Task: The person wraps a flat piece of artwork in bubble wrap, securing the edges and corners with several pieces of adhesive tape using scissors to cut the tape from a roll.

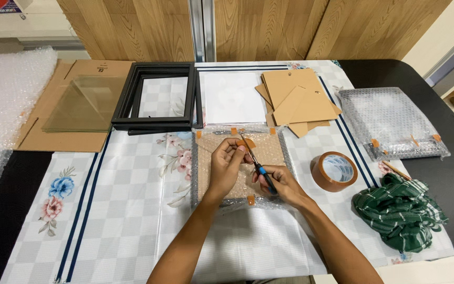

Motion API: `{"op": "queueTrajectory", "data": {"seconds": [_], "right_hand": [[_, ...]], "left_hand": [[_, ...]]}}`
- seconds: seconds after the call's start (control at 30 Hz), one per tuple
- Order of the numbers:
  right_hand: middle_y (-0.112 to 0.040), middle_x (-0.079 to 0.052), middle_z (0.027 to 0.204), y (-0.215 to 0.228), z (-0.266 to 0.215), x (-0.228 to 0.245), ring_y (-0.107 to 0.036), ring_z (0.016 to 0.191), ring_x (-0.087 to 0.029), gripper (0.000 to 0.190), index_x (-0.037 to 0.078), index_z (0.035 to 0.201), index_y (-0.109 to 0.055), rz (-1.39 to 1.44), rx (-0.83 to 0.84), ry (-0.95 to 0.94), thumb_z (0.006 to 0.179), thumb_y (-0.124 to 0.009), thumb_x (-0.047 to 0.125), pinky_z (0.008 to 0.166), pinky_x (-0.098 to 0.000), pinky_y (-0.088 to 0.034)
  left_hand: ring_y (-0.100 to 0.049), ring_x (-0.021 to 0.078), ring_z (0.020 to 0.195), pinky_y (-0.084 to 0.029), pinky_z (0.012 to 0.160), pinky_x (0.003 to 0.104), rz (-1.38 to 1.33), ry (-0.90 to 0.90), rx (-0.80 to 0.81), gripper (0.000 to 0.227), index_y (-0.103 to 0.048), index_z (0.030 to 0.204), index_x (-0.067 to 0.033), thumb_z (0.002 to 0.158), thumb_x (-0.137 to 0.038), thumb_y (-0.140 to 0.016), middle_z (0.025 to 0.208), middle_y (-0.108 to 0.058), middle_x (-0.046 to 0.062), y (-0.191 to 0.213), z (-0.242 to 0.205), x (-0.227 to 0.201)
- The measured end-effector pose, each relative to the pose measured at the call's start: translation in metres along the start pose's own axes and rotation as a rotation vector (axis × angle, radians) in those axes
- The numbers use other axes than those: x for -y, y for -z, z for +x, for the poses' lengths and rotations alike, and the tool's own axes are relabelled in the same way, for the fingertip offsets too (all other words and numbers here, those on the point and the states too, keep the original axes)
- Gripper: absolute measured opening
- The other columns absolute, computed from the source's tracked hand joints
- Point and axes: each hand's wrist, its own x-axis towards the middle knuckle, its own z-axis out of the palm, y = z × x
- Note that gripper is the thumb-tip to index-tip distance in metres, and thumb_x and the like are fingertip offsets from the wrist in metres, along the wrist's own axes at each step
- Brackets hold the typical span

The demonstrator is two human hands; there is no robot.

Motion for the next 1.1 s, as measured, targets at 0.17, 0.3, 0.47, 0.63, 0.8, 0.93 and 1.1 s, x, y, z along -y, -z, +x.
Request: {"op": "queueTrajectory", "data": {"seconds": [0.17,0.3,0.47,0.63,0.8,0.93,1.1], "right_hand": [[-0.049,-0.005,0.047,-0.006,-0.002,0.015,-0.035,0.044,-0.010,0.027,0.002,0.082,-0.067,0.002,-0.012,-0.008,0.103,-0.064,0.018,0.046,-0.0234,-0.023],[-0.056,-0.009,0.049,-0.004,-0.001,0.013,-0.050,0.045,-0.014,0.024,0.002,0.091,-0.068,-0.029,-0.050,0.019,0.105,-0.052,0.013,0.048,-0.0241,-0.029],[-0.072,-0.014,0.062,0.025,-0.006,0.010,-0.071,0.060,-0.031,0.021,0.008,0.101,-0.076,-0.534,-0.314,0.014,0.097,-0.070,0.028,0.058,-0.0338,-0.049],[-0.084,-0.007,0.097,0.030,-0.010,0.035,-0.079,0.100,-0.040,0.037,0.024,0.122,-0.073,-1.217,-0.465,-0.334,0.091,-0.074,0.045,0.092,-0.0562,-0.058],[-0.079,-0.004,0.081,0.052,-0.013,0.003,-0.079,0.079,-0.033,0.021,0.038,0.104,-0.082,-1.681,-0.452,-0.450,0.090,-0.072,0.050,0.074,-0.0450,-0.063],[-0.078,-0.008,0.083,0.054,-0.015,0.007,-0.078,0.076,-0.037,0.024,0.026,0.099,-0.084,-1.663,-0.445,-0.380,0.090,-0.068,0.042,0.071,-0.0511,-0.063],[-0.077,-0.009,0.079,0.028,0.000,0.031,-0.072,0.061,-0.023,0.013,0.020,0.106,-0.086,-0.768,-0.660,0.289,0.095,-0.079,0.021,0.055,-0.0298,-0.054]], "left_hand": [[-0.074,0.0191,0.072,-0.068,0.072,0.035,0.001,0.002,0.010,0.015,-0.061,0.111,0.0043,0.105,-0.009,-0.060,0.087,-0.063,0.012,0.001,0.000,-0.001],[-0.073,0.0172,0.073,-0.068,0.073,0.033,0.015,0.023,0.029,0.016,-0.060,0.113,0.0036,0.105,-0.010,-0.061,0.087,-0.062,0.011,0.009,0.007,0.021],[-0.073,0.0172,0.073,-0.068,0.072,0.032,0.101,0.019,0.009,0.014,-0.061,0.112,0.0031,0.104,-0.009,-0.061,0.087,-0.064,0.011,0.000,-0.001,-0.005],[-0.073,0.0163,0.073,-0.066,0.070,0.028,0.249,-0.017,0.000,0.015,-0.064,0.113,0.0005,0.104,-0.011,-0.063,0.089,-0.066,0.010,0.006,0.002,0.008],[-0.070,0.0143,0.072,-0.064,0.068,0.025,0.312,0.012,0.000,0.012,-0.063,0.113,-0.0019,0.101,-0.006,-0.062,0.091,-0.067,0.010,0.008,0.003,0.010],[-0.070,0.0136,0.070,-0.063,0.065,0.025,0.327,0.029,0.041,0.013,-0.064,0.112,-0.0029,0.099,-0.004,-0.063,0.090,-0.068,0.010,0.004,0.000,0.012],[-0.068,0.0160,0.067,-0.060,0.060,0.027,0.469,0.033,0.245,0.015,-0.068,0.107,-0.0010,0.093,0.001,-0.064,0.082,-0.066,0.011,-0.004,-0.004,0.007]]}}
